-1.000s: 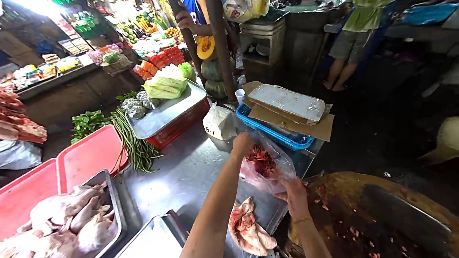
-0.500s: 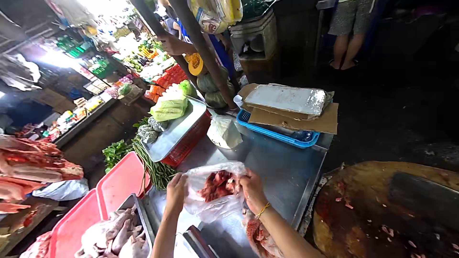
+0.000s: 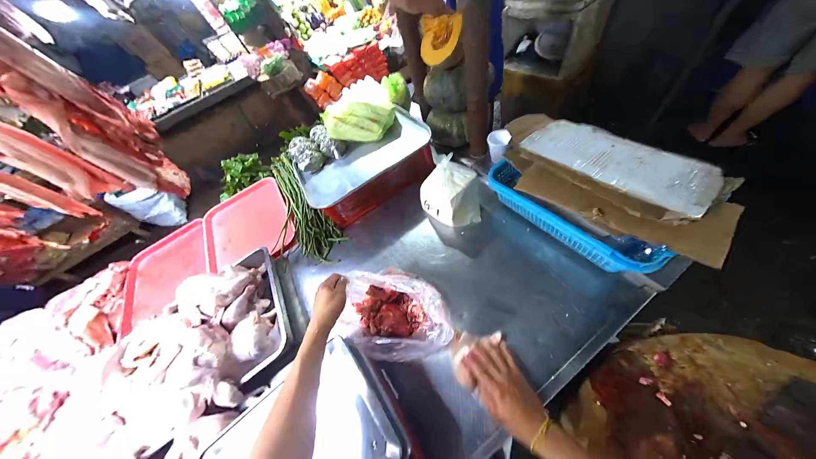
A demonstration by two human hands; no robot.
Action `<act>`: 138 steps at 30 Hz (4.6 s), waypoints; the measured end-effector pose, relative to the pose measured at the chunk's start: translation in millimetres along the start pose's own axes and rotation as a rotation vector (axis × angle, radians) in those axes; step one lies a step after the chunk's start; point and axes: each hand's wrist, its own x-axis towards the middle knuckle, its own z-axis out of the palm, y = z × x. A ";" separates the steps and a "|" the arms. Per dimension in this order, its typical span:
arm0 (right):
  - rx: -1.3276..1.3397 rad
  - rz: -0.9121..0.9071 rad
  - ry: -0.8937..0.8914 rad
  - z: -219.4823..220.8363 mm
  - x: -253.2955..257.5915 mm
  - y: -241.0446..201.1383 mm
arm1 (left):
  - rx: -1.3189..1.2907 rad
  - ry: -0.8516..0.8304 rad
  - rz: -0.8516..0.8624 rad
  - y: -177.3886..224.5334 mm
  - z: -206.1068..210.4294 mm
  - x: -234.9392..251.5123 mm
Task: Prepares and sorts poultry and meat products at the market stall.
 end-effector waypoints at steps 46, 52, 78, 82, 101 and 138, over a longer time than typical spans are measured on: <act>-0.181 0.384 0.218 -28.7 277.4 154.4 | 0.145 -0.198 0.198 -2.7 6.4 -16.0; -0.308 0.645 0.241 -62.9 169.4 178.2 | 0.141 -0.209 0.198 2.5 5.8 -13.8; 0.170 0.161 0.238 -1.5 -39.0 -17.8 | 0.092 -0.234 0.214 6.9 13.9 -13.7; 0.049 0.420 0.446 -58.7 -11.6 85.5 | 0.113 -0.229 0.185 13.8 9.2 -14.4; 1.408 1.448 0.390 -61.9 -52.6 -85.8 | 0.157 -0.287 0.061 30.1 -3.5 -18.9; 1.658 0.750 0.838 -213.1 88.8 44.6 | -0.915 -0.535 0.167 250.1 125.7 28.4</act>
